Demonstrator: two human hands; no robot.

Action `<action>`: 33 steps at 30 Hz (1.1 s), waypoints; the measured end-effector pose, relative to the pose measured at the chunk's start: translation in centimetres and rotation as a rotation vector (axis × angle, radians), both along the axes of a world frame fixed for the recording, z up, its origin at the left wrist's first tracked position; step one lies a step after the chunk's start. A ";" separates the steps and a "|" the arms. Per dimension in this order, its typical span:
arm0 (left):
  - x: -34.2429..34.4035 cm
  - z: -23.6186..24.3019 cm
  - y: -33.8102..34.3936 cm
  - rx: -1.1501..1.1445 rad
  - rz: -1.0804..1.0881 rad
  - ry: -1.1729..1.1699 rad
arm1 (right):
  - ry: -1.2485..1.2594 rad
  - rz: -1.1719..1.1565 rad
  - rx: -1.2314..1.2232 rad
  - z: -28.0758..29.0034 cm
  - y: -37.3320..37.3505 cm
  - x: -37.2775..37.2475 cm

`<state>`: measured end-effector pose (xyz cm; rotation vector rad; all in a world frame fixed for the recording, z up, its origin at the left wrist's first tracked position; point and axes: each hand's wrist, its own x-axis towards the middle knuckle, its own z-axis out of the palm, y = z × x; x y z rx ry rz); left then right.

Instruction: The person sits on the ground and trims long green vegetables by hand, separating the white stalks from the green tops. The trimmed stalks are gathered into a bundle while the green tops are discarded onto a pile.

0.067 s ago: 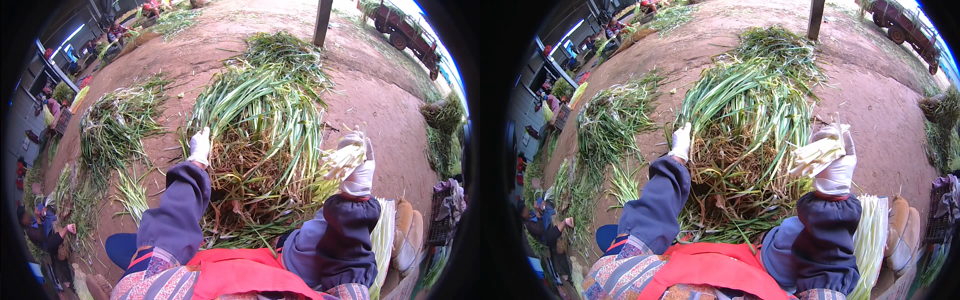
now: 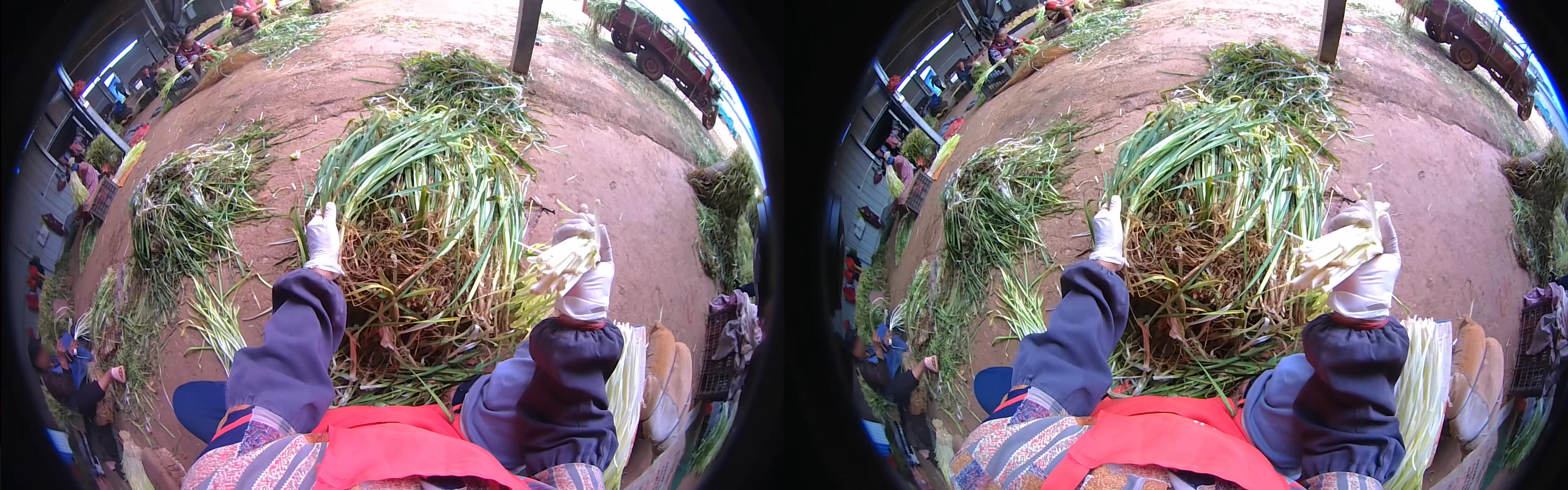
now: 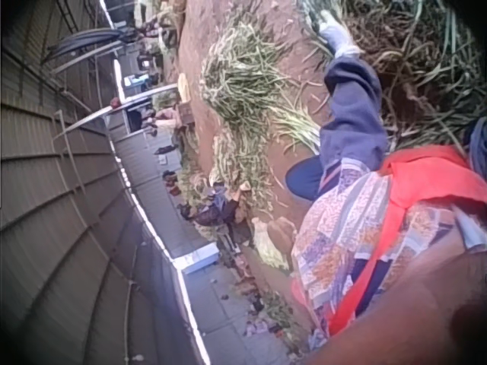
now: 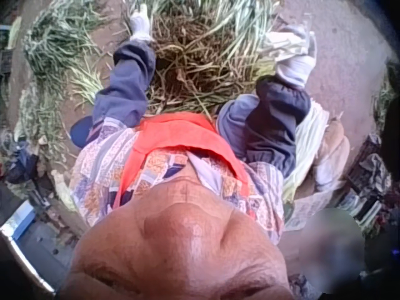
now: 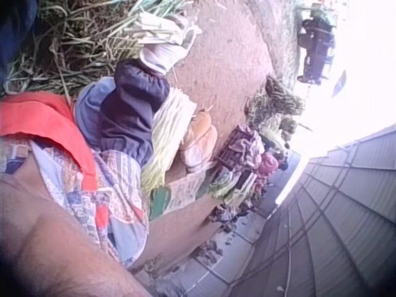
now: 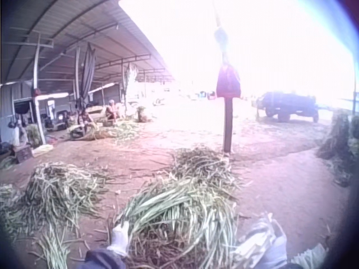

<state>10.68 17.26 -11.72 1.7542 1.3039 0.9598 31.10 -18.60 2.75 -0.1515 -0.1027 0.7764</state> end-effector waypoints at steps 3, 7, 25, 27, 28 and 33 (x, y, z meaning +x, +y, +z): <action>-0.4 0.2 0.5 0.000 0.013 0.105 | -0.021 -0.002 -0.055 -0.1 -0.2 0.1; -1.4 1.2 1.2 0.406 0.115 0.293 | -0.024 0.000 -0.017 -0.4 -0.2 0.0; -2.9 7.5 -7.5 0.281 -0.503 0.250 | 0.058 0.158 -0.126 -2.1 6.5 -6.6; -3.5 7.4 -9.7 0.290 -0.544 0.152 | 0.075 0.212 -0.267 -3.5 7.1 -8.4; -3.8 7.5 -10.6 0.311 -0.544 0.072 | 0.100 0.257 -0.309 -4.2 7.5 -9.2; -6.1 7.0 -14.2 0.205 -0.576 -0.002 | -0.029 0.445 -0.565 -6.9 8.0 -12.6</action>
